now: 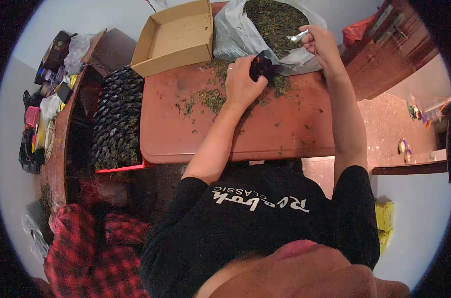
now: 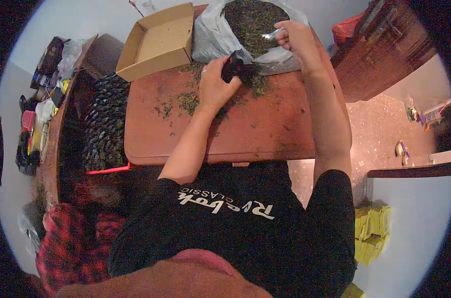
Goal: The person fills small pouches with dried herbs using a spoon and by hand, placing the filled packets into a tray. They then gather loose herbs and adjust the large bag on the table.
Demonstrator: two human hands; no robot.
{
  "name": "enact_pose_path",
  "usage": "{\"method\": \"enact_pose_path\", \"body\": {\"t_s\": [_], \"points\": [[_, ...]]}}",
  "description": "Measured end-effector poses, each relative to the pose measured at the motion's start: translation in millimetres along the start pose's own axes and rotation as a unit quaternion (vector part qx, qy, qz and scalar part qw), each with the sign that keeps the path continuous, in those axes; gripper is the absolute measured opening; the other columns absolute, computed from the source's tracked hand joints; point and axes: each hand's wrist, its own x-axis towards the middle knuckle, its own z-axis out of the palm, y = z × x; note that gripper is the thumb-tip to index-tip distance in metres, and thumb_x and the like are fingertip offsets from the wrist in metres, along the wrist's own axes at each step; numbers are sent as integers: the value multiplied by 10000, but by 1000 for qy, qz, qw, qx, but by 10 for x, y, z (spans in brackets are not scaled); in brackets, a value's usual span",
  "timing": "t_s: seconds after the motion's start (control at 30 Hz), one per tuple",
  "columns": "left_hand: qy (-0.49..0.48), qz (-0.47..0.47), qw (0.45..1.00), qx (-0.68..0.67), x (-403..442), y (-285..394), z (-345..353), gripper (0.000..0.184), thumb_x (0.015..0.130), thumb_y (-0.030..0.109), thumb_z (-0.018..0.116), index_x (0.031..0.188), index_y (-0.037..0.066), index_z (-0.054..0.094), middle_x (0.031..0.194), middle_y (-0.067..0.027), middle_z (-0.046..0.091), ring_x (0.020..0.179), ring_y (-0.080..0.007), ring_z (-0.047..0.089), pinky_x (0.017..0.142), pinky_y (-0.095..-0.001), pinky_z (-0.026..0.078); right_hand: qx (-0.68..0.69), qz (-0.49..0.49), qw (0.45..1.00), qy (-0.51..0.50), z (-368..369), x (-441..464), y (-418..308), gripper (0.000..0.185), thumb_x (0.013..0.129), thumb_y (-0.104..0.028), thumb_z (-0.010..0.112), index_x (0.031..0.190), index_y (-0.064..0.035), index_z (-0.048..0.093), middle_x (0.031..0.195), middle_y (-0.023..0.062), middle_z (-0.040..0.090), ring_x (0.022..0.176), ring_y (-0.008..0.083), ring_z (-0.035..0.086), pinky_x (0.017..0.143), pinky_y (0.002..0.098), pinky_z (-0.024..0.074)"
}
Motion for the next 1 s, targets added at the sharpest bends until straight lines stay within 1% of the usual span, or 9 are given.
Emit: {"method": "enact_pose_path", "body": {"t_s": [0.23, 0.37, 0.43, 0.57, 0.67, 0.77, 0.87, 0.97, 1.0], "points": [[9, 24, 1000, -4, -8, -19, 14, 494, 659, 150, 696, 1133, 53, 600, 1063, -155, 615, 992, -389, 565, 884, -470, 478, -33, -8, 999, -27, 131, -235, -92, 285, 944, -228, 497, 1014, -10, 667, 718, 61, 612, 588, 107, 539, 492, 228, 392], [0, 3, 1000, -10, -15, 25, -19, 495, 663, 158, 700, 1136, 48, 600, 1066, -158, 616, 1002, -385, 568, 897, -463, 473, -39, -5, 998, -48, 188, -298, -102, 290, 945, -237, 495, 1006, -13, 670, 709, 61, 621, 590, 100, 554, 485, 223, 404], [-4, -1, 1000, -7, -19, -1, -14, 515, 670, 191, 703, 1151, 41, 600, 1084, -158, 622, 1028, -375, 576, 921, -449, 468, -75, -14, 996, -35, 267, -366, -181, 287, 945, -236, 494, 998, -16, 669, 698, 56, 629, 575, 99, 555, 487, 222, 415], [-4, -5, 1000, -5, -21, 14, -26, 517, 671, 191, 704, 1154, 39, 598, 1077, -161, 625, 1026, -376, 581, 916, -449, 471, -161, -32, 986, -3, 421, -460, -319, 293, 949, -239, 480, 984, -13, 665, 681, 53, 646, 559, 100, 570, 503, 231, 447], [1, -6, 1000, -5, -30, 3, -14, 517, 670, 187, 706, 1153, 38, 598, 1075, -165, 625, 1023, -379, 584, 915, -450, 472, -232, -103, 967, 15, 542, -496, -302, 312, 960, -259, 470, 987, -11, 659, 671, 70, 650, 580, 105, 609, 516, 258, 474], [3, -2, 1000, -11, -26, 0, -13, 518, 670, 184, 708, 1154, 36, 598, 1077, -169, 625, 1023, -381, 584, 915, -451, 472, -309, -138, 941, 20, 727, -660, -367, 305, 971, -264, 458, 998, -21, 641, 726, 139, 662, 663, 219, 676, 599, 350, 524], [-4, -2, 1000, -24, -27, -14, -17, 521, 672, 186, 708, 1157, 33, 597, 1078, -172, 624, 1023, -381, 584, 916, -449, 472, -401, -255, 879, -33, 821, -767, -321, 265, 976, -239, 447, 1010, -44, 624, 818, 185, 663, 781, 352, 670, 708, 438, 523], [-5, -8, 1000, -24, -27, -9, -21, 521, 677, 189, 706, 1160, 30, 595, 1076, -174, 623, 1024, -376, 586, 916, -447, 472, -457, -267, 846, -62, 888, -868, -333, 237, 976, -210, 433, 1010, -57, 611, 894, 194, 659, 866, 424, 623, 780, 483, 496], [-2, -4, 1000, -25, -27, -15, -20, 522, 677, 190, 707, 1161, 29, 594, 1074, -174, 622, 1025, -374, 587, 917, -446, 471, -449, -287, 844, -52, 887, -865, -341, 235, 977, -208, 438, 1016, -57, 615, 879, 187, 659, 842, 403, 636, 763, 468, 503]]}}
